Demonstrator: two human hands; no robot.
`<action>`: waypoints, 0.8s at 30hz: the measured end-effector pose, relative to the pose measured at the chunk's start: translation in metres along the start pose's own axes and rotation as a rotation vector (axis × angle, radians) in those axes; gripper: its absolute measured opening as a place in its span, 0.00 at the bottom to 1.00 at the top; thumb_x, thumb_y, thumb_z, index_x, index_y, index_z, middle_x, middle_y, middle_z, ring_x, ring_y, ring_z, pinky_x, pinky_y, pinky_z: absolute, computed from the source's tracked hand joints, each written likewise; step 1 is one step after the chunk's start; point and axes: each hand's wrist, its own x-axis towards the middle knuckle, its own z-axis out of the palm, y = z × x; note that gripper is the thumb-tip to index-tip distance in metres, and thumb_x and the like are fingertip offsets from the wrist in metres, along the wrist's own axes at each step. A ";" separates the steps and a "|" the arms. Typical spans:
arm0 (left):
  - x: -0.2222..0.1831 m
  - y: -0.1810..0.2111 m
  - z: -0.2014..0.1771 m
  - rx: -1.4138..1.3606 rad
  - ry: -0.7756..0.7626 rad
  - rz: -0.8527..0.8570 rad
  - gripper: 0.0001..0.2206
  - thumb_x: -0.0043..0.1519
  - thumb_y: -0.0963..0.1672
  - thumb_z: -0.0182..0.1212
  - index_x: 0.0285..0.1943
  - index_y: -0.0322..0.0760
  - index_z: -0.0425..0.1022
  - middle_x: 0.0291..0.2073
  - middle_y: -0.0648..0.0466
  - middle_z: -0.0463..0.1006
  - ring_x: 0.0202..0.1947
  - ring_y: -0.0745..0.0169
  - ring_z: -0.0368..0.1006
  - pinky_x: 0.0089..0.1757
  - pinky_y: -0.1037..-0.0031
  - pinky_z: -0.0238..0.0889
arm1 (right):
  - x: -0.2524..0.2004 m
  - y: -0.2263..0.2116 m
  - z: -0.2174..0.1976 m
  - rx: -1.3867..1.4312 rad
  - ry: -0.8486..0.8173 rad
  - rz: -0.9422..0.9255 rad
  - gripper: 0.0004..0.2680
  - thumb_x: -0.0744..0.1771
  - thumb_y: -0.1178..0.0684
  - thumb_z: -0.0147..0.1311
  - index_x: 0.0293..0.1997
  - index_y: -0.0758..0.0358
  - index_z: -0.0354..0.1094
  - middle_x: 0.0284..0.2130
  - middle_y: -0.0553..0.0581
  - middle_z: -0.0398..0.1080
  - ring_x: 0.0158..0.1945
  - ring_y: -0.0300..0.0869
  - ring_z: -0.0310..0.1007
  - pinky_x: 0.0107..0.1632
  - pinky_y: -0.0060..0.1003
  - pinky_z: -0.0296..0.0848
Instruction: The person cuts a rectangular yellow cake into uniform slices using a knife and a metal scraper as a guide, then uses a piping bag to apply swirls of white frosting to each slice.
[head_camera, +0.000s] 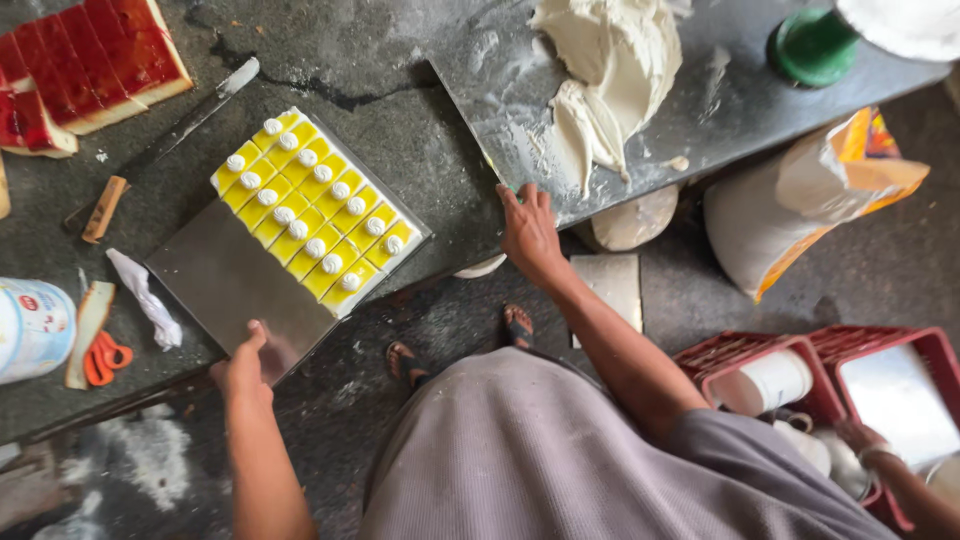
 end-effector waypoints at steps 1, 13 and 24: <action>0.001 -0.003 0.000 -0.040 0.050 -0.053 0.22 0.55 0.42 0.72 0.57 0.30 0.73 0.51 0.49 0.79 0.49 0.60 0.76 0.47 0.65 0.71 | 0.002 0.009 0.011 0.007 0.014 0.010 0.26 0.60 0.64 0.57 0.67 0.61 0.60 0.47 0.71 0.66 0.49 0.63 0.66 0.49 0.53 0.67; 0.028 -0.029 0.003 0.007 0.151 0.096 0.33 0.54 0.44 0.78 0.61 0.21 0.60 0.54 0.44 0.75 0.52 0.61 0.76 0.52 0.70 0.71 | -0.057 0.042 -0.055 1.026 -0.043 0.505 0.15 0.69 0.60 0.52 0.64 0.66 0.62 0.33 0.58 0.71 0.31 0.39 0.69 0.33 0.35 0.68; 0.044 -0.040 -0.025 -0.206 -0.230 -0.194 0.15 0.62 0.44 0.67 0.56 0.35 0.77 0.51 0.56 0.80 0.47 0.66 0.78 0.49 0.70 0.72 | -0.047 0.078 -0.089 1.234 0.307 0.476 0.13 0.73 0.56 0.56 0.66 0.67 0.62 0.28 0.57 0.72 0.22 0.36 0.65 0.24 0.30 0.62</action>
